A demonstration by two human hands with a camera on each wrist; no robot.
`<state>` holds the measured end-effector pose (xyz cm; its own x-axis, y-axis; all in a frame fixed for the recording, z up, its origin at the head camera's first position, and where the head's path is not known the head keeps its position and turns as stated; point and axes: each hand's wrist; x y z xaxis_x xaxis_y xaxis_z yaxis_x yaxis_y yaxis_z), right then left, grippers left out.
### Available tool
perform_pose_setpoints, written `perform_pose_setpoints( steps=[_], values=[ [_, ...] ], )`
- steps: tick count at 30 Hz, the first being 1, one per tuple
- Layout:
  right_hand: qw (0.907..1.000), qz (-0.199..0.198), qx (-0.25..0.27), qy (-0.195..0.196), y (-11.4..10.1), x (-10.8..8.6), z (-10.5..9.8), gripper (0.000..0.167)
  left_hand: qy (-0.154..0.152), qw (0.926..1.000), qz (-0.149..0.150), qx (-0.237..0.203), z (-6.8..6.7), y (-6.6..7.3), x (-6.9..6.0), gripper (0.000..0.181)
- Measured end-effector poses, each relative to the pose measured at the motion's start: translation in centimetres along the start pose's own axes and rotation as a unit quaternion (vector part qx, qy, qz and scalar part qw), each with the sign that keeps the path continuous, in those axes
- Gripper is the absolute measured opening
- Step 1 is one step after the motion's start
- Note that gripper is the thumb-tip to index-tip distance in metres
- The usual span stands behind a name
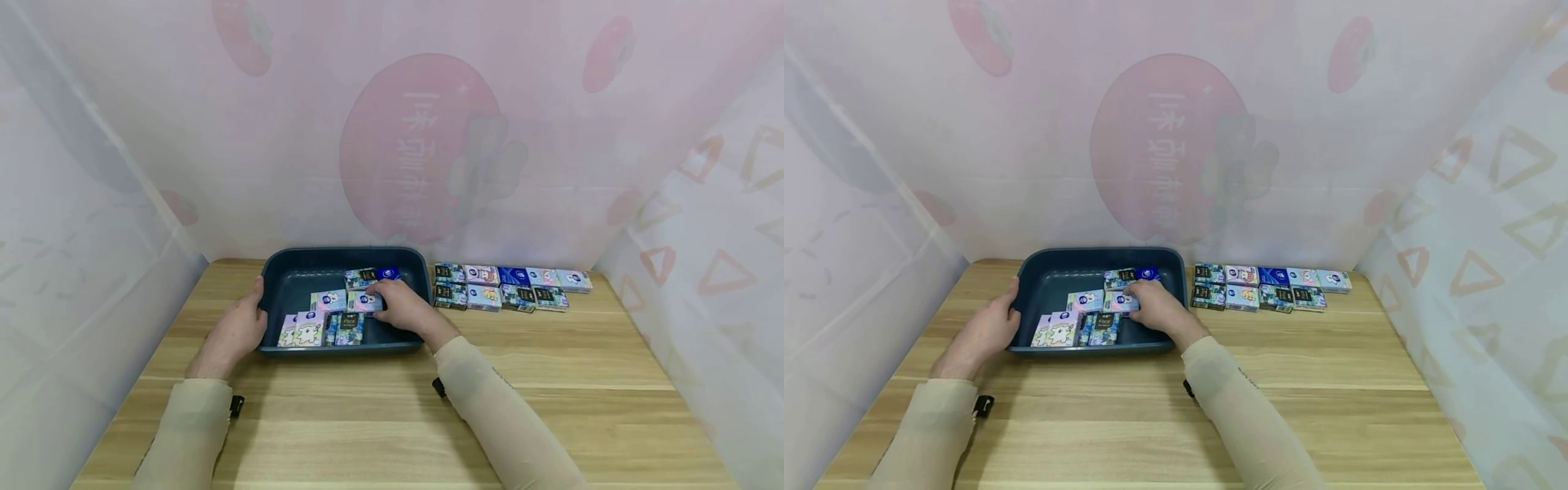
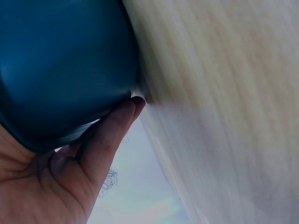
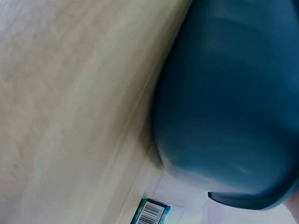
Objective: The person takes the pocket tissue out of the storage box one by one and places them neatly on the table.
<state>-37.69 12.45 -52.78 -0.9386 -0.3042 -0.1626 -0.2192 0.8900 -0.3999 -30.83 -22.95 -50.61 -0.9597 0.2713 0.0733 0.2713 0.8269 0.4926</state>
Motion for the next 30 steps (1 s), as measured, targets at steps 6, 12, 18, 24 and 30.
perform_pose_setpoints(
  steps=[6,12,18,24,30],
  values=[
    [0.9999,0.01,-0.01,0.002,-2.1,-1.9,-1.4,0.052,-0.005,1.0,-0.003,0.001,-0.2,0.1,0.0,0.077],
    [0.9998,0.002,-0.015,0.008,-2.4,-2.3,-1.7,0.053,-0.004,1.0,-0.001,0.001,0.0,-0.1,0.0,0.077],
    [0.9988,0.003,0.048,-0.008,-2.0,-2.6,-2.1,0.054,-0.007,0.9998,-0.017,-0.001,0.2,0.0,0.2,0.078],
    [0.9964,-0.007,0.084,0.008,-1.8,-3.2,-2.6,0.052,-0.006,0.9998,-0.021,0.001,0.2,0.1,0.1,0.078],
    [0.9975,-0.043,0.033,0.045,-1.2,-3.6,-3.4,0.05,-0.006,0.9998,-0.019,0.005,0.1,0.1,0.1,0.077]
  ],
)
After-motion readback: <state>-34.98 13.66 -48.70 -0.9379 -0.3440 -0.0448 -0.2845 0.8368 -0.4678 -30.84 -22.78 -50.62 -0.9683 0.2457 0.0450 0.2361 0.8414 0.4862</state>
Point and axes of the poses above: each hand's wrist, its own x-axis towards the middle knuckle, its own z-axis out of the palm, y = z × x, and after that the axes turned 13 degrees about z, right-handed
